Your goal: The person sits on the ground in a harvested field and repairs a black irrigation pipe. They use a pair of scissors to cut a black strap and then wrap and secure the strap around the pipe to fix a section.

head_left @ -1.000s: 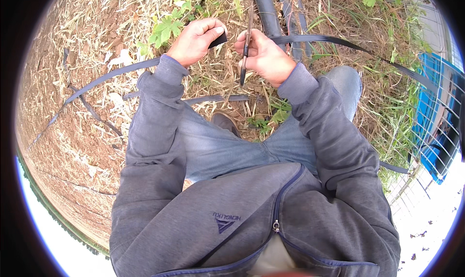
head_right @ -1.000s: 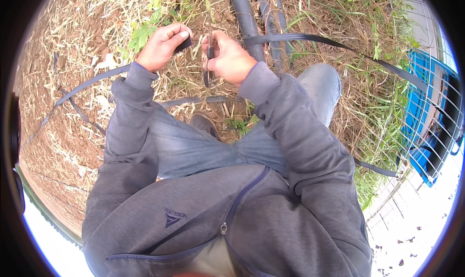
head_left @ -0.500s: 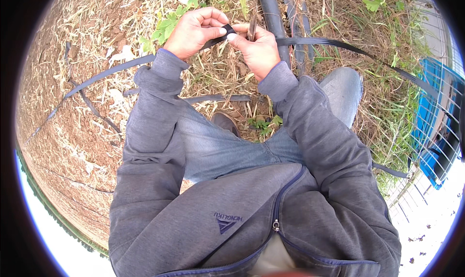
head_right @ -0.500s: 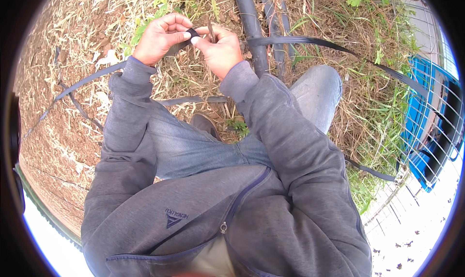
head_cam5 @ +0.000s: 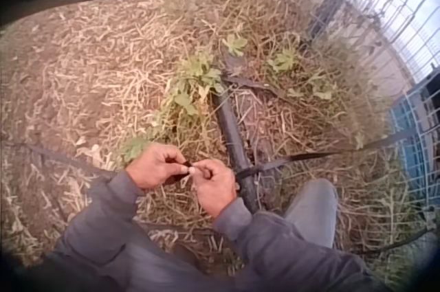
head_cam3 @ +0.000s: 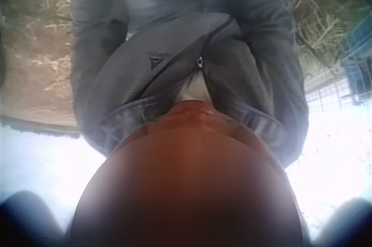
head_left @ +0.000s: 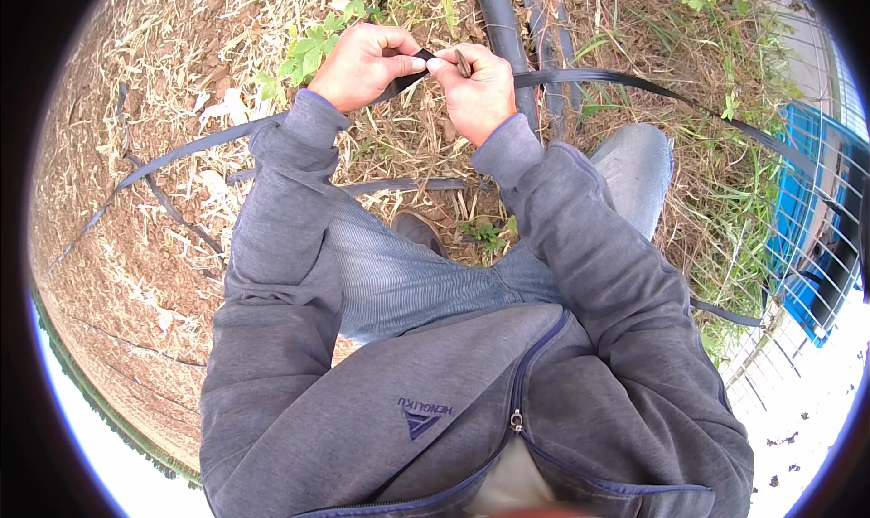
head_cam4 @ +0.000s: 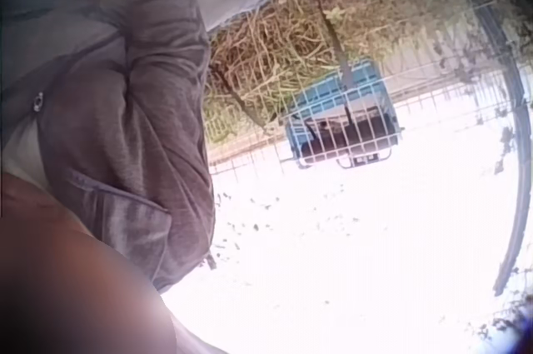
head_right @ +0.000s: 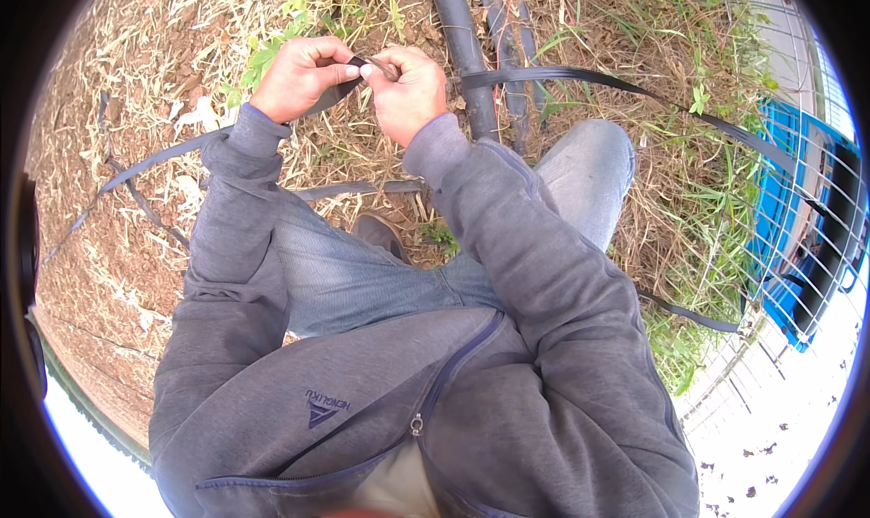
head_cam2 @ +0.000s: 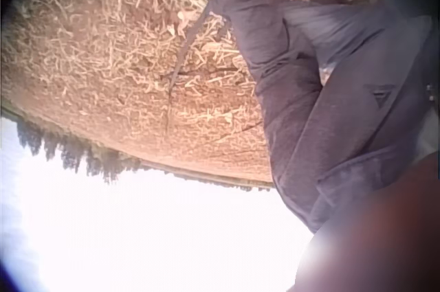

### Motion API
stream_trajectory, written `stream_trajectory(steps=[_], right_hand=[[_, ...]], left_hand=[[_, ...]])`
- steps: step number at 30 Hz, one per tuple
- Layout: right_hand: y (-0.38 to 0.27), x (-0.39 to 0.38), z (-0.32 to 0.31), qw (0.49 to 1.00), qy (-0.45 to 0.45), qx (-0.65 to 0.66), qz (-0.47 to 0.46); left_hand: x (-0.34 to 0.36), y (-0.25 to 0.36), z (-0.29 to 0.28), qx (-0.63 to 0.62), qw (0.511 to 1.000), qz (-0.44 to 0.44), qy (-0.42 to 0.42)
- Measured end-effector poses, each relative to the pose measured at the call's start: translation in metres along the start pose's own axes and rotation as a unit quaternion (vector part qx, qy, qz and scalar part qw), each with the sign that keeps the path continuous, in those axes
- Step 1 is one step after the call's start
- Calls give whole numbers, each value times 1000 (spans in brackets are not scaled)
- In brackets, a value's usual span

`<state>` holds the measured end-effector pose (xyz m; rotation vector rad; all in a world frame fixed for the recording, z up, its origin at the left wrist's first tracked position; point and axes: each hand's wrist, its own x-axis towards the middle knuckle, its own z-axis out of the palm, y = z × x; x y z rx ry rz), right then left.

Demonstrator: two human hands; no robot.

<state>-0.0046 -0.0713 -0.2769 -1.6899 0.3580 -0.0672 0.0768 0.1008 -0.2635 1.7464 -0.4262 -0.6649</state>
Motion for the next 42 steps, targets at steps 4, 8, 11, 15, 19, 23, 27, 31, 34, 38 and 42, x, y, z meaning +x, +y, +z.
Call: stream_trajectory(steps=[4, 8, 11, 15, 19, 23, 27, 31, 34, 38, 42], right_hand=[[13, 3, 3, 999, 34, -33, 19], [18, 7, 4, 997, 44, -29, 50], [18, 7, 7, 997, 56, -6, 56], [13, 7, 9, 994, 51, 22, 96], [14, 7, 13, 994, 58, 35, 87], [20, 9, 11, 995, 81, 16, 56], [25, 9, 3, 996, 77, -7, 42], [12, 1, -5, 994, 1, 84, 71], [5, 1, -14, 976, -65, 186, 97], [7, 10, -27, 936, -108, 278, 189], [12, 12, -24, 934, -146, 271, 183]], left_hand=[[0, -5, 4, 46, 999, 16, 6], [1, 0, 6, 34, 999, -11, 1], [0, -1, 10, 57, 998, 16, 24], [3, 0, 19, 169, 981, 73, 63], [6, -3, 22, 206, 976, 45, 59], [7, 0, 26, 168, 983, 42, 57], [12, -7, 21, 17, 999, 31, 29], [16, -19, 9, -60, 998, 9, -16], [17, -24, 1, -117, 992, -22, -50], [15, -20, -4, -173, 983, -38, -52], [16, -23, -6, -202, 977, -32, -65]])
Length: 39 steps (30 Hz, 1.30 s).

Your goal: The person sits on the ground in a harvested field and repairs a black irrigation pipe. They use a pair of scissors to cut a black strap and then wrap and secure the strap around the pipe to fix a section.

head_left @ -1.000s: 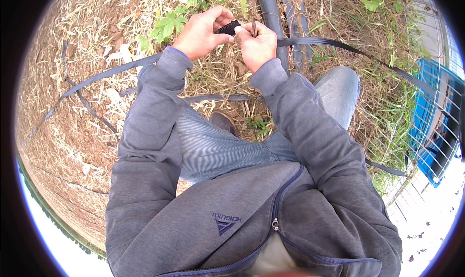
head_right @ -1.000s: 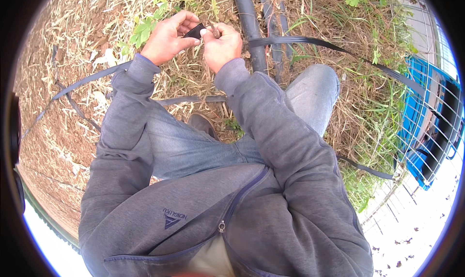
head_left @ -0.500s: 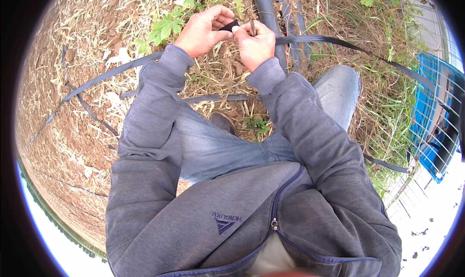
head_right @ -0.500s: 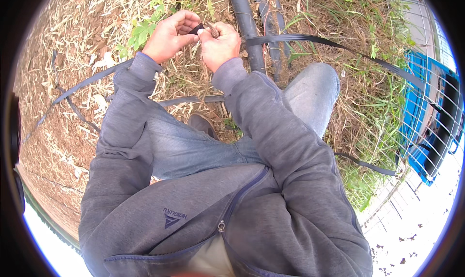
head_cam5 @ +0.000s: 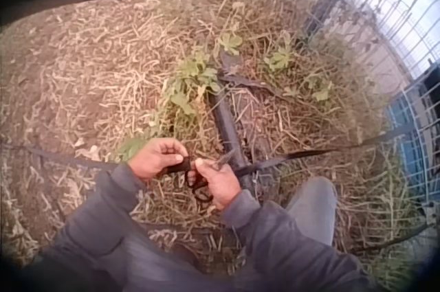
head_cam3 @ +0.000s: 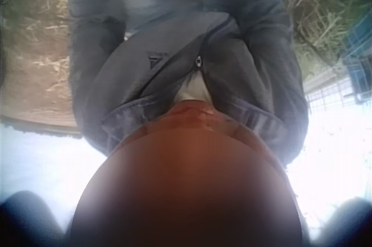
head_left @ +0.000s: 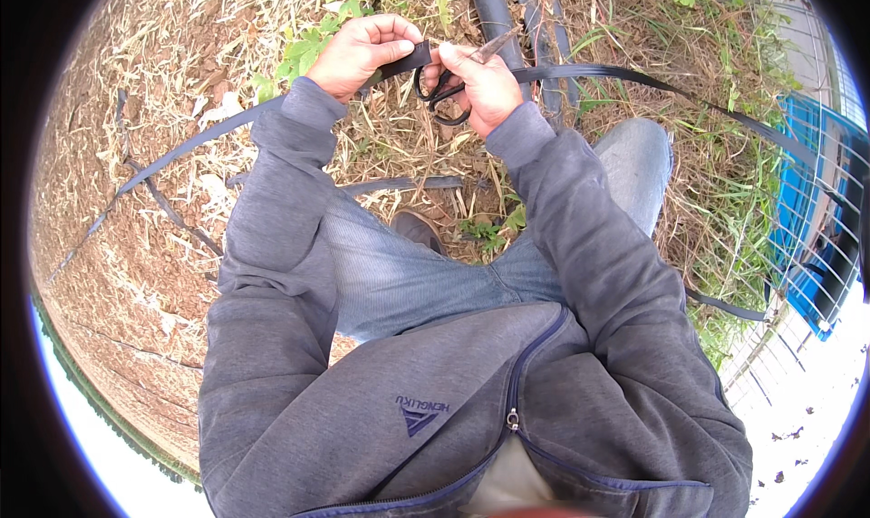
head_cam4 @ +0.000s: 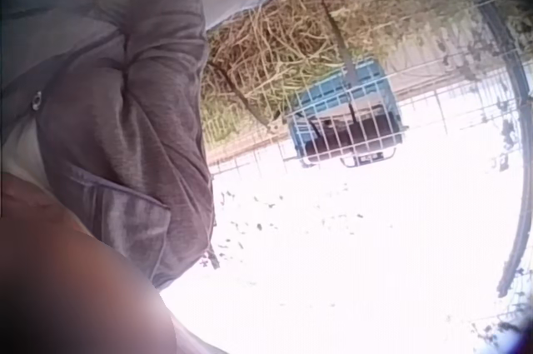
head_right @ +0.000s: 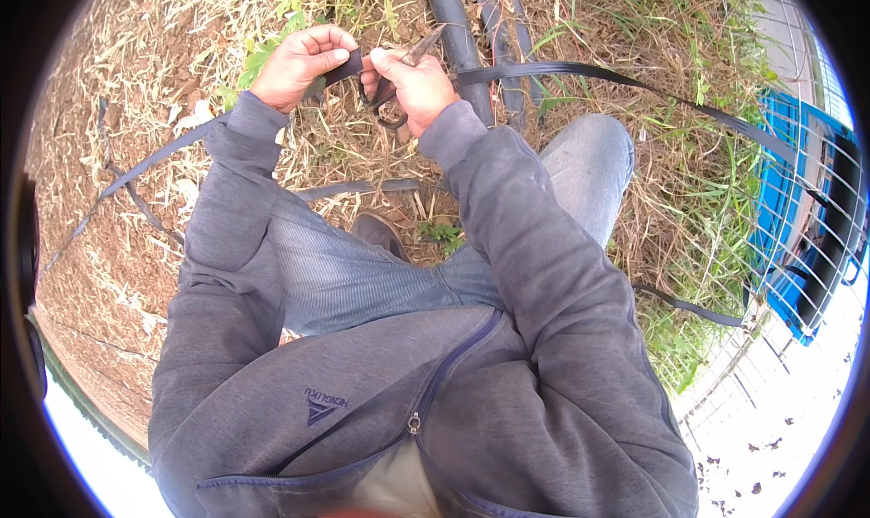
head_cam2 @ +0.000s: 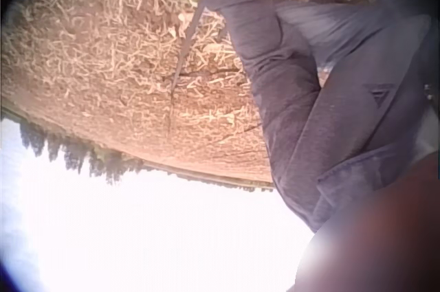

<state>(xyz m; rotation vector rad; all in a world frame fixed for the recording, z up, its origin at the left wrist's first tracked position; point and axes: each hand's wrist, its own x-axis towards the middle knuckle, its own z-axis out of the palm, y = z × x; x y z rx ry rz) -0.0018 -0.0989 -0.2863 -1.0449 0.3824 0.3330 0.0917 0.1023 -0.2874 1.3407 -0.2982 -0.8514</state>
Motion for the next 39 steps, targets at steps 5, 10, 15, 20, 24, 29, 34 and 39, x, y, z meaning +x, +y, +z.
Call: stream_trajectory(steps=[5, 10, 15, 20, 24, 29, 34, 39], right_hand=[[4, 1, 0, 1000, -26, 5, -5], [7, 1, -2, 1000, -16, -18, 2], [3, -1, 1, 1000, -14, 9, 11], [6, 1, -1, 1000, -20, -16, 9], [9, 2, -2, 1000, -12, -16, 6], [10, 2, -4, 1000, -6, 9, 29], [8, 1, -1, 999, -9, 36, 34], [9, 3, 1, 998, 25, 39, 53]], left_hand=[[0, -1, -2, -10, 1000, -10, -28], [-1, 1, -1, -21, 999, -20, -34], [1, 1, -2, -18, 999, -24, -38], [1, -1, -2, -24, 999, -28, -38], [2, 0, -2, -15, 999, -33, -39], [2, 0, -2, -13, 998, -39, -42], [3, -2, -3, -34, 998, -37, -46], [3, -5, -6, -36, 998, -39, -44]])
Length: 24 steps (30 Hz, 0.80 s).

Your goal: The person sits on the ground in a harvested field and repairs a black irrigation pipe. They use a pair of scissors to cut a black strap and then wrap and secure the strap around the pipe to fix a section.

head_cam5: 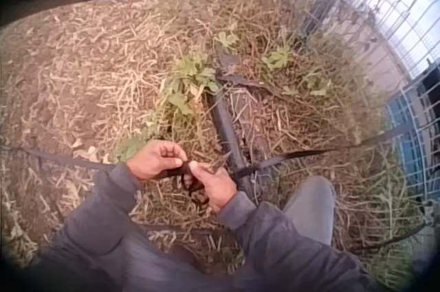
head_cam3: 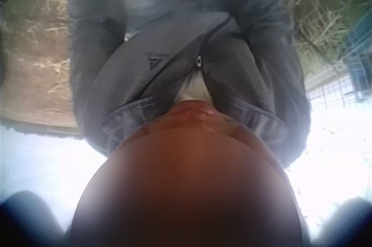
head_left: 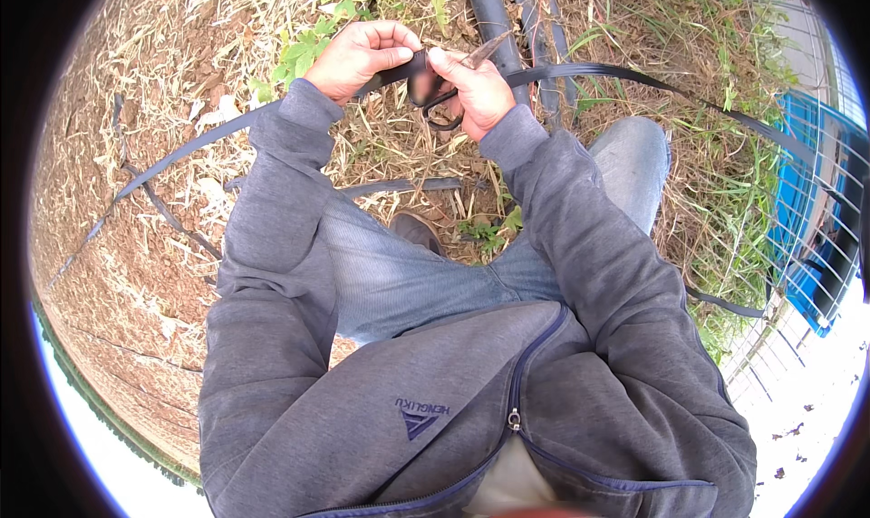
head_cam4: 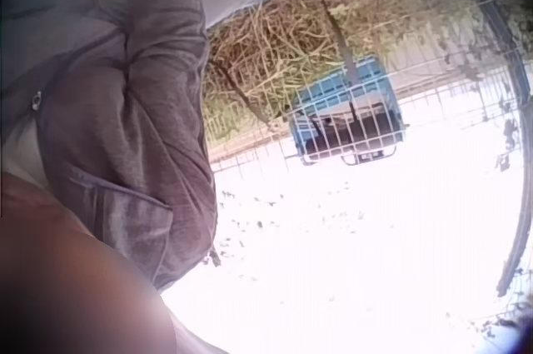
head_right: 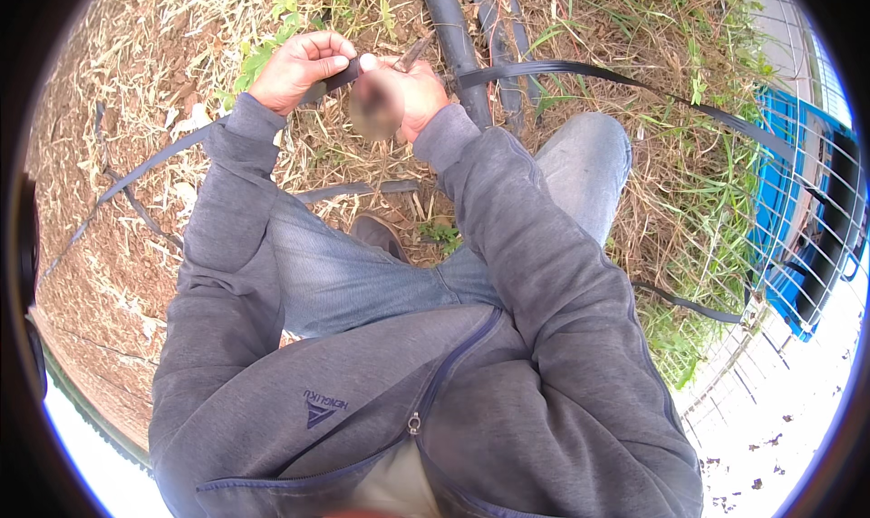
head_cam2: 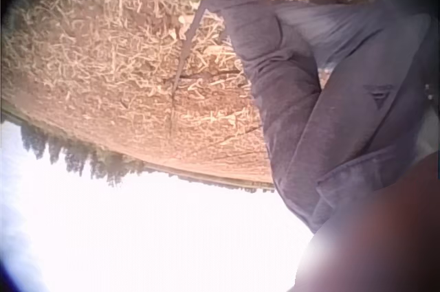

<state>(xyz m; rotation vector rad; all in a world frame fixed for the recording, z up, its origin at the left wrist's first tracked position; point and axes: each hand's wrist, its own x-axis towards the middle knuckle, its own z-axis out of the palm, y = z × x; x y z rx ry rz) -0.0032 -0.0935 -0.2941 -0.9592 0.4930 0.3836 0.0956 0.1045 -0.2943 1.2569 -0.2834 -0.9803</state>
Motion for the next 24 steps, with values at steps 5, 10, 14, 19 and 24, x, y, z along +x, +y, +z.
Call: stream_trajectory(steps=[5, 10, 14, 19, 24], right_hand=[[-1, -2, -1, 999, -52, -1, -15], [-1, -2, -2, 999, -51, -4, -17], [-1, 0, -3, 998, -52, 6, -23], [0, 0, -3, 998, -52, -8, -26], [3, 1, -5, 997, -71, 30, -6]], left_hand=[[0, 0, -1, 2, 1000, 3, -4], [0, 2, 0, -1, 1000, -3, -7], [1, 3, 2, 13, 1000, -3, -2], [1, 2, 1, 4, 1000, 0, -11], [2, 2, 1, 5, 1000, -1, -9]])
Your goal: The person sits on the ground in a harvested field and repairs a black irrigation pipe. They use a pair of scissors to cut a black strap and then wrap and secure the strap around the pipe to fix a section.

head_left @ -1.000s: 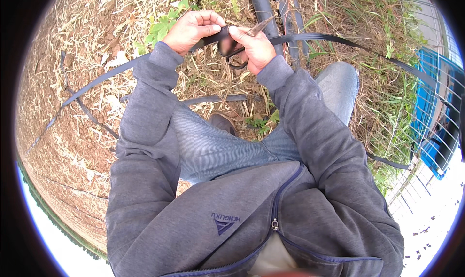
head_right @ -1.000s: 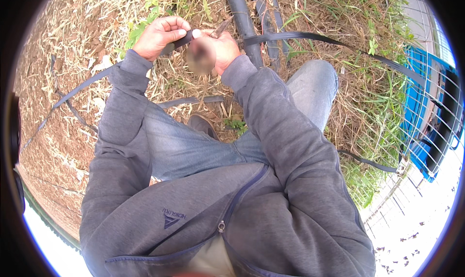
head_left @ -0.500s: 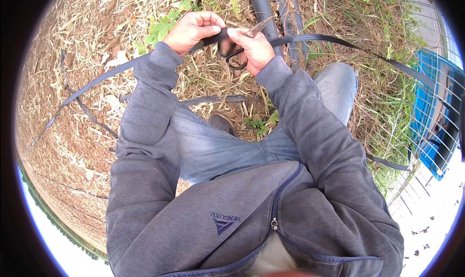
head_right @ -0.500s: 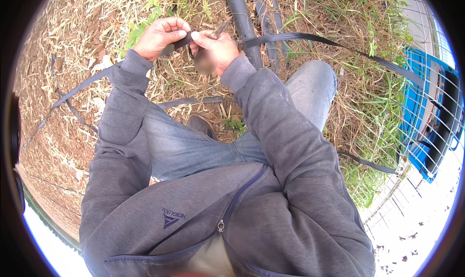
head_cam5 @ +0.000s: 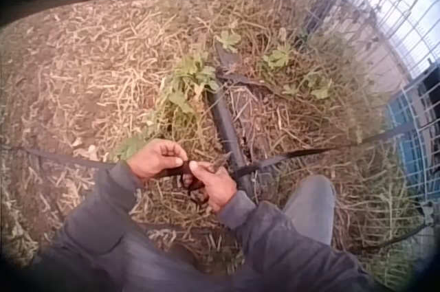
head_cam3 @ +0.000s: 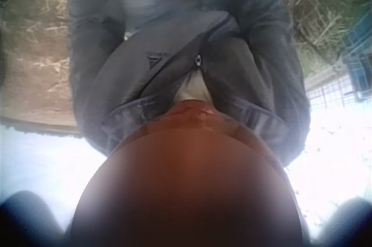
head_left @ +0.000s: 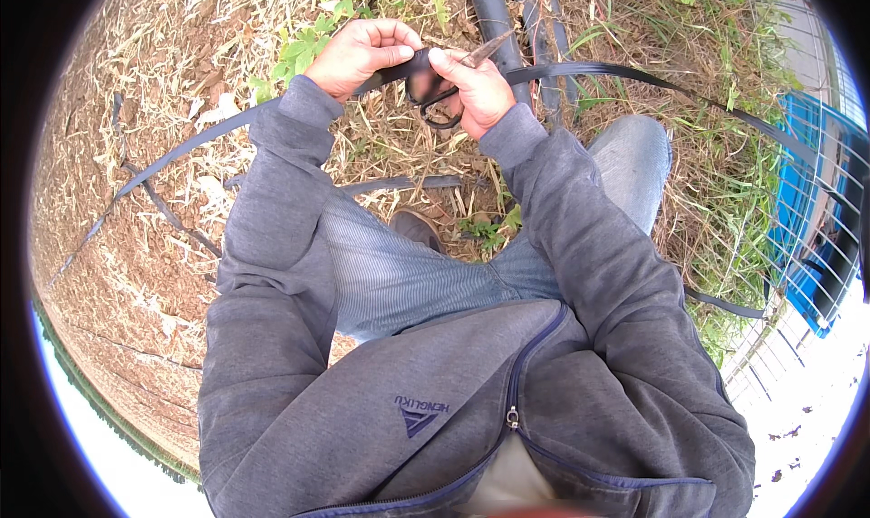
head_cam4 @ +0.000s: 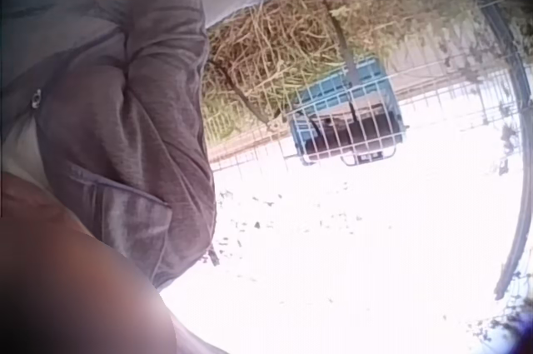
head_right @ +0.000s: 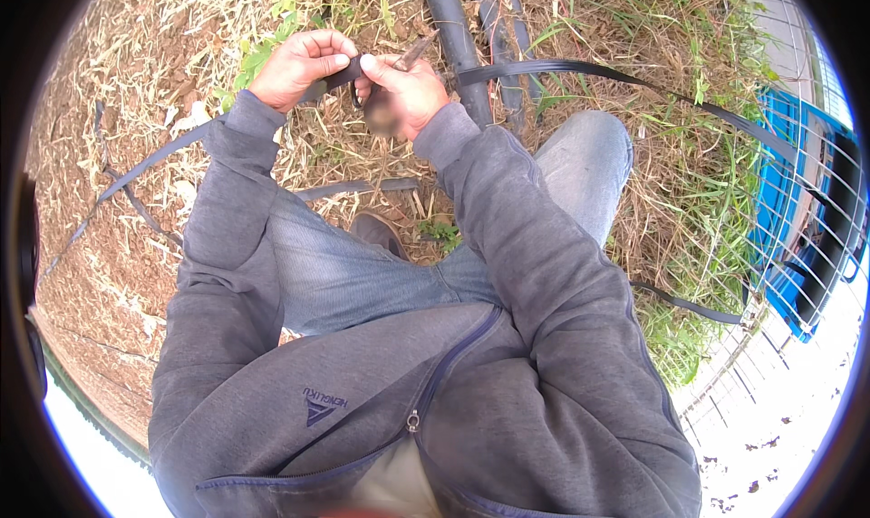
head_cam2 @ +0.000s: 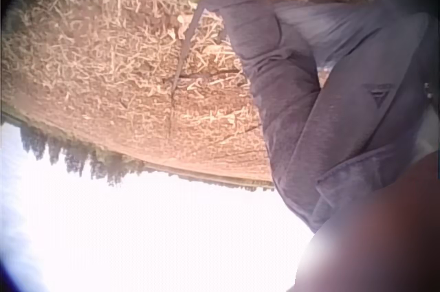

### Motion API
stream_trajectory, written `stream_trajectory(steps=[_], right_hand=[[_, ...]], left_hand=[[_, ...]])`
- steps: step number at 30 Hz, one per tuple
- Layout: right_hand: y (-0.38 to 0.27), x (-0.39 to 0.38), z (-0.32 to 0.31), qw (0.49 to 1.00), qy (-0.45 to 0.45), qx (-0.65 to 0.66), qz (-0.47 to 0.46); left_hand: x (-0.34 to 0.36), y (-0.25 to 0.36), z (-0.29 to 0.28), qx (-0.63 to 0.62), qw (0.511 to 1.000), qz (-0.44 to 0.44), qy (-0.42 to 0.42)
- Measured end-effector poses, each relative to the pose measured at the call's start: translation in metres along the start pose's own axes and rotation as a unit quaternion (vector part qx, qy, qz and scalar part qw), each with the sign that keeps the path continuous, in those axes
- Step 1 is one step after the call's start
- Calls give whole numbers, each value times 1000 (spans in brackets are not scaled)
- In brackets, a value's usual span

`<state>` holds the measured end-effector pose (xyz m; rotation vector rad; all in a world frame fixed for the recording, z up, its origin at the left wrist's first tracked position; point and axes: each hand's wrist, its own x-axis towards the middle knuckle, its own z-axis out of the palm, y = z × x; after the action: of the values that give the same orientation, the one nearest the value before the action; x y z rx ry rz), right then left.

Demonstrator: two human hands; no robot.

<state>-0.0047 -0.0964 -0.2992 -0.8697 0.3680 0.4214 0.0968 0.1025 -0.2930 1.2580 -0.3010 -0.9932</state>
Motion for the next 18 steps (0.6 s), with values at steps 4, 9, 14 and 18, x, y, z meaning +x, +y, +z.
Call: stream_trajectory(steps=[4, 9, 14, 18], right_hand=[[4, 2, -2, 1000, 13, 14, -7], [6, 4, -3, 1000, 17, 19, -1], [8, 5, -5, 999, 18, 38, -6], [8, 5, -4, 999, 8, 46, -12]], left_hand=[[0, 2, 1, -13, 1000, -4, -3], [0, 0, 0, -16, 1000, -1, -1], [2, 1, 1, -21, 1000, -8, 0], [2, 0, 0, -30, 999, -11, 1]])
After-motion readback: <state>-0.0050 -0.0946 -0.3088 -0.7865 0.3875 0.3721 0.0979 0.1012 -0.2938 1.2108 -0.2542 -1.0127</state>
